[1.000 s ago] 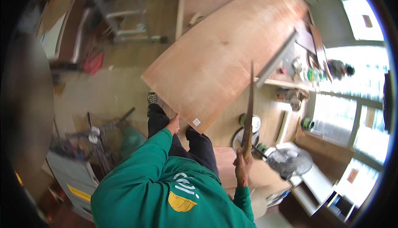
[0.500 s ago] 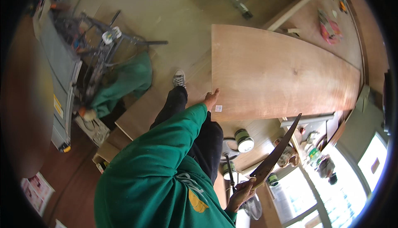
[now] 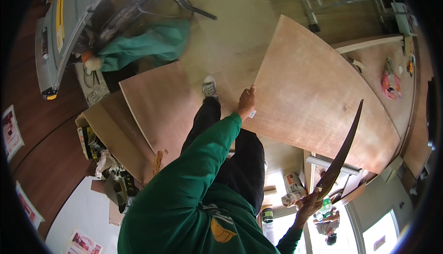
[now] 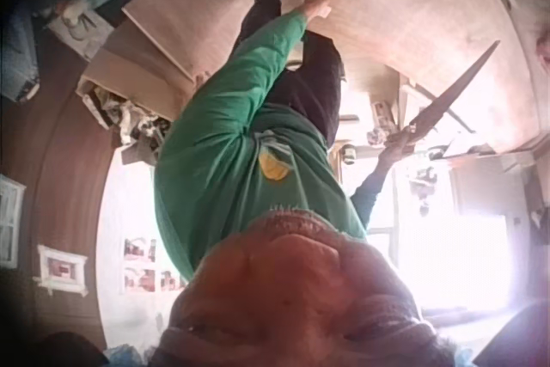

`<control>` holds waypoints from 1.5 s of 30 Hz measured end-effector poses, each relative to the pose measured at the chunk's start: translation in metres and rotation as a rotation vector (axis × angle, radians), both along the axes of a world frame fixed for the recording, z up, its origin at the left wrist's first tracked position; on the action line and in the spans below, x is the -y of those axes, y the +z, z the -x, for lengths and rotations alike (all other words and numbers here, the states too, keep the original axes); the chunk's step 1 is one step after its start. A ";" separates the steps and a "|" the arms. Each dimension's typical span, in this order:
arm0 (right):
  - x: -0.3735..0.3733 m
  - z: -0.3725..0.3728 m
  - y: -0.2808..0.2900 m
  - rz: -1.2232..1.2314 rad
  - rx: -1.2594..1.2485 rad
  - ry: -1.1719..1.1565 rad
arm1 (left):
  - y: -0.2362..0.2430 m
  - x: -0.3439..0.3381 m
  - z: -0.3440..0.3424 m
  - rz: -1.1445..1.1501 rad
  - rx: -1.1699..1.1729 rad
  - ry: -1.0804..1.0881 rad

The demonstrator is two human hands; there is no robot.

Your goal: The person uses a hand saw to cut a large sheet of plywood resting on a workbench. They maintain a steady sawing motion to split the board into two pieces.

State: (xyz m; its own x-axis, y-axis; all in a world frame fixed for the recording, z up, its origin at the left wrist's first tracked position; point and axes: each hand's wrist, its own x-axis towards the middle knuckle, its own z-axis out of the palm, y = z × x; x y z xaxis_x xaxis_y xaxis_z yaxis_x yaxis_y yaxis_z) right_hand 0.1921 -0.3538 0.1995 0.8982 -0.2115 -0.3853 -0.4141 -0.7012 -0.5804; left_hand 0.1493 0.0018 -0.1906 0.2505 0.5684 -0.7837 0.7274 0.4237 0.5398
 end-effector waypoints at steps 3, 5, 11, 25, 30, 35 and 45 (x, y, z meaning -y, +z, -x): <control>-0.004 -0.001 0.005 -0.076 0.029 -0.076 | 0.018 -0.005 -0.003 -0.004 0.005 0.004; 0.004 0.019 0.015 -0.166 0.057 -0.144 | 0.037 0.006 -0.013 0.039 0.016 -0.027; -0.019 0.042 0.022 -0.207 0.003 -0.137 | 0.014 -0.011 0.019 -0.017 -0.060 -0.021; -0.063 0.073 0.006 -0.225 -0.120 -0.198 | 0.009 -0.225 0.189 -0.136 0.077 0.252; -0.070 0.066 0.010 -0.169 -0.132 -0.177 | -0.009 -0.304 0.267 -0.045 0.146 0.327; -0.080 0.062 -0.004 -0.096 -0.133 -0.105 | -0.020 -0.350 0.311 -0.109 0.030 0.287; -0.132 0.047 -0.020 -0.226 -0.107 -0.016 | -0.060 -0.381 0.320 0.014 -0.202 0.090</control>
State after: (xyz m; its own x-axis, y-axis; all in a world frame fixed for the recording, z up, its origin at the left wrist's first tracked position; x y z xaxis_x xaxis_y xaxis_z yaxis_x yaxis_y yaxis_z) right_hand 0.1446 -0.2215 0.1799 0.8472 -0.1231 -0.5169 -0.4915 -0.5513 -0.6742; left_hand -0.1704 0.3832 -0.2506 0.0370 0.5698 -0.8210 0.7791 0.4981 0.3807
